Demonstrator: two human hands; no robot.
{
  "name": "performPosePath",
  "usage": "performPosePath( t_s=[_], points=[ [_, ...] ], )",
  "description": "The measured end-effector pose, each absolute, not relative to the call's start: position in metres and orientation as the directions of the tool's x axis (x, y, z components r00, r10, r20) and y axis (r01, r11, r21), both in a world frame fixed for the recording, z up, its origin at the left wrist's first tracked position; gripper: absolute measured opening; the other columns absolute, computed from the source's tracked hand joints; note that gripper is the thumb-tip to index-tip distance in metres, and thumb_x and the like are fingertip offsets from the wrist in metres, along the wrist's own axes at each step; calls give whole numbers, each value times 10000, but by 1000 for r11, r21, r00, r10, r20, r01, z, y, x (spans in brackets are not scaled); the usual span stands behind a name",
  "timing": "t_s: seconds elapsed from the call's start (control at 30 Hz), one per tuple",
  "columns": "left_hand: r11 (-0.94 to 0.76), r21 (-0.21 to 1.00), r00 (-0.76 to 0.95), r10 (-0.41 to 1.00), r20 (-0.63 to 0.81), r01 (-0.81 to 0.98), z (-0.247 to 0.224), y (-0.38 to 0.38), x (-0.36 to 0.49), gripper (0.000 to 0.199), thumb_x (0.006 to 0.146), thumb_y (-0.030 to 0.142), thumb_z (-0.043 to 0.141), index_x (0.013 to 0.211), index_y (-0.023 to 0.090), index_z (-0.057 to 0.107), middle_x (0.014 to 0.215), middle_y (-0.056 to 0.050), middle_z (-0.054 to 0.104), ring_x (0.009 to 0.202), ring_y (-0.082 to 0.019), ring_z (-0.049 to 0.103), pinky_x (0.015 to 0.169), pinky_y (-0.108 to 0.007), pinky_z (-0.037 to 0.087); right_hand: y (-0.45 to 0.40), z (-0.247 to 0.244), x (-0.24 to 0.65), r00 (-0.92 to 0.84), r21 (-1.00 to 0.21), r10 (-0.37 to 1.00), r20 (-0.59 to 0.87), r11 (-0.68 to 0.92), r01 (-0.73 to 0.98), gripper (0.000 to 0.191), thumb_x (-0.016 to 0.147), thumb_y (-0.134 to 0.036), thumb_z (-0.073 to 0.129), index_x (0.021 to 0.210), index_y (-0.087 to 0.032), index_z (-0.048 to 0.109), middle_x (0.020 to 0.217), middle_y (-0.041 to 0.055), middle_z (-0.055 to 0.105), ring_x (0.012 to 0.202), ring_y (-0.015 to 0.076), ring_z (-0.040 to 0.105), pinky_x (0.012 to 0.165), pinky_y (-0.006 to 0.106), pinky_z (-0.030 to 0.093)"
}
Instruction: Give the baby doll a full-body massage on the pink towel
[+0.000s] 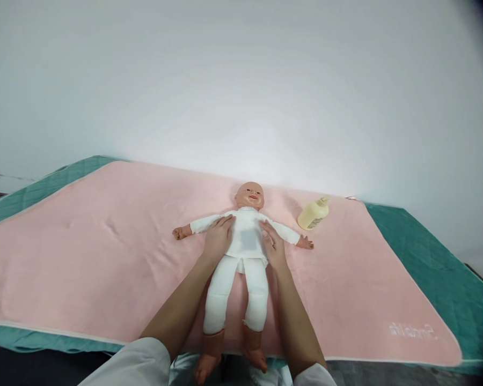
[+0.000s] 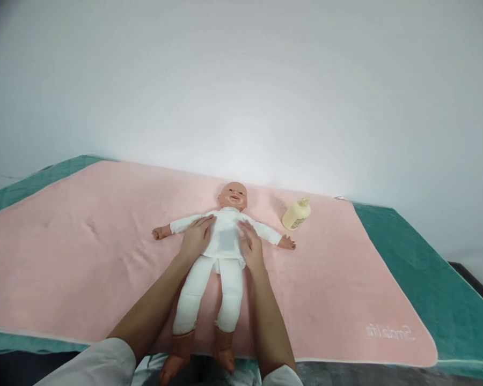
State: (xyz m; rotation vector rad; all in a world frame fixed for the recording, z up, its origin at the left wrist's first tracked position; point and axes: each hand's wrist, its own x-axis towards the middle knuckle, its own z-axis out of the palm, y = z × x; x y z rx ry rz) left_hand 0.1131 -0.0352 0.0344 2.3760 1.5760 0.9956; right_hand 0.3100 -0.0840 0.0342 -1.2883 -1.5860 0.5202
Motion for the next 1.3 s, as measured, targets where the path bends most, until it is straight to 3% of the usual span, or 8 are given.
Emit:
performPosePath(
  t_s=[0.13,0.3,0.5,0.77,0.93,1.13,1.3],
  points=[
    [-449,458,253,868,427,768,32,-33,110,502,789,5,401,1217,160,611,1298,-64,609,1172,-231,560,1052,-417,426,-91,43,307,-181,-796,904,387,427,429,530,960,-542,316,1058,-212,718,1089,63,719,1132,216,627,1126,435,350],
    [-449,448,260,869,421,773,31,-31,109,557,757,-24,379,1222,178,608,1299,-46,610,1164,-218,571,1042,-403,438,-97,48,305,-306,-718,886,348,462,520,533,943,-593,315,986,-283,746,983,47,745,1093,211,651,1084,400,405],
    [-445,447,271,875,401,776,33,-34,110,567,754,-24,371,1239,162,598,1314,-67,598,1188,-227,557,1043,-413,433,-94,55,303,-394,-697,864,315,492,522,429,966,-510,351,1107,-293,694,1169,0,686,1320,196,468,1195,461,185],
    [-453,440,289,874,392,775,34,-35,111,560,768,-16,376,1262,155,578,1329,-65,586,1199,-222,547,1063,-398,411,-88,48,305,-379,-684,907,183,394,614,442,971,-477,359,1382,-343,450,1512,-9,355,1454,197,208,1179,560,16],
    [-439,440,285,883,373,783,37,-36,112,561,767,-12,377,1265,148,580,1336,-67,580,1202,-226,544,1069,-389,408,-84,40,305,-287,-657,949,130,299,692,477,955,-486,388,1423,-402,359,1553,-20,262,1477,232,89,1143,632,34],
    [-454,426,290,872,395,783,35,-36,111,571,762,-3,387,1271,175,573,1345,-41,575,1198,-226,542,1068,-400,413,-80,29,306,-144,-648,980,136,198,735,524,956,-513,350,1460,-381,291,1574,-12,192,1471,255,128,1145,621,120],
    [-461,461,289,872,395,758,34,-35,110,542,781,6,386,1254,177,586,1337,-44,581,1198,-224,544,1067,-410,417,-79,22,306,-27,-624,976,214,157,765,577,957,-513,338,1466,-240,342,1536,48,308,1435,262,263,1157,524,221]
  ],
)
